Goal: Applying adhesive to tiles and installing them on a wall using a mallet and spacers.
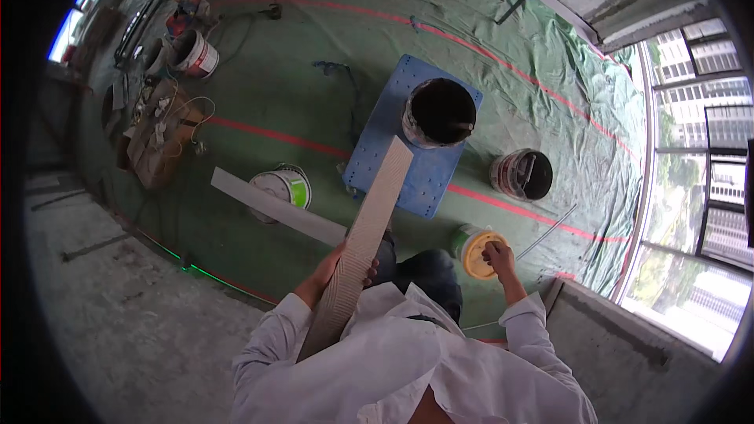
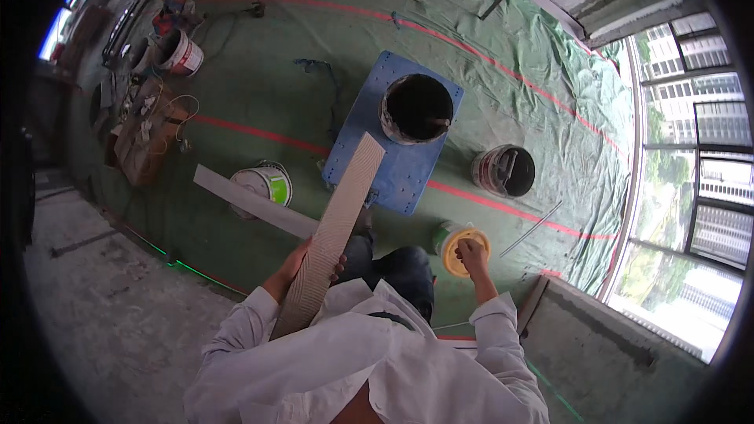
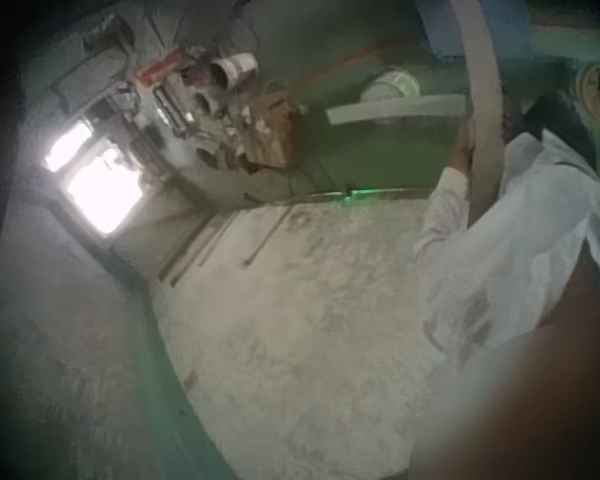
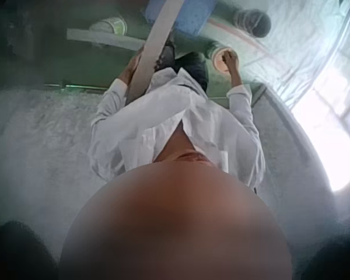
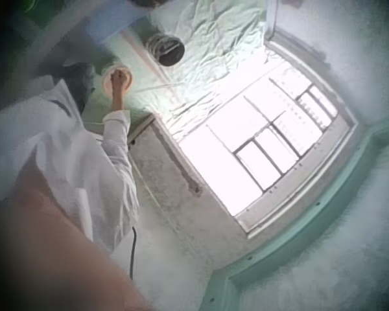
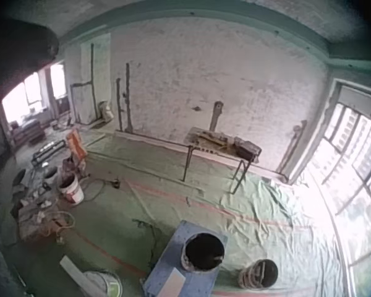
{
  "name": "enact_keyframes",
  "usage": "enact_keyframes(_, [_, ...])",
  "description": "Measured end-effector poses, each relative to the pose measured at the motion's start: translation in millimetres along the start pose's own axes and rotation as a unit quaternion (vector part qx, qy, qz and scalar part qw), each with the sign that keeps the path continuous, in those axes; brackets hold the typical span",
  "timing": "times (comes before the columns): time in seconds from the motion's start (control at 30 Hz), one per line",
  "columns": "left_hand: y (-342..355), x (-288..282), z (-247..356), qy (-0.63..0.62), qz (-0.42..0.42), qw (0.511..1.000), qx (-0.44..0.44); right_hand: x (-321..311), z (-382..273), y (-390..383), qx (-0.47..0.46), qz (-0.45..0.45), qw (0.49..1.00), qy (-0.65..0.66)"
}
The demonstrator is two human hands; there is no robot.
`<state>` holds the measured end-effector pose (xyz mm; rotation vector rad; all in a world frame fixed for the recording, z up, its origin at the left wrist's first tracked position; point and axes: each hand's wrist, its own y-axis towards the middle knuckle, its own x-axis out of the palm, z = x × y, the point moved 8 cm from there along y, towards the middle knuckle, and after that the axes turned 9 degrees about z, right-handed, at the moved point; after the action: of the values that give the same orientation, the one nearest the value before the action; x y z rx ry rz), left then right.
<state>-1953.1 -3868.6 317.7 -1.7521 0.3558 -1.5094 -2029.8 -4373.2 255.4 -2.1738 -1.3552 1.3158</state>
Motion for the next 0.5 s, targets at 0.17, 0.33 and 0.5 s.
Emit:
enact_keyframes(0.17, [34, 79, 17, -0.077, -0.012, 0.995, 0.059, -11, -90, 123, -0.126, -0.062, 0.981, -0.133])
enact_keyframes(0.33, [95, 88, 21, -0.118, 0.063, 0.983, 0.129, 84, -213, 289, -0.347, -0.086, 0.893, -0.274])
enact_keyframes(0.5, [218, 95, 2, -0.227, 0.097, 0.959, 0.139, 192, -267, 489, -0.503, -0.013, 0.711, -0.49])
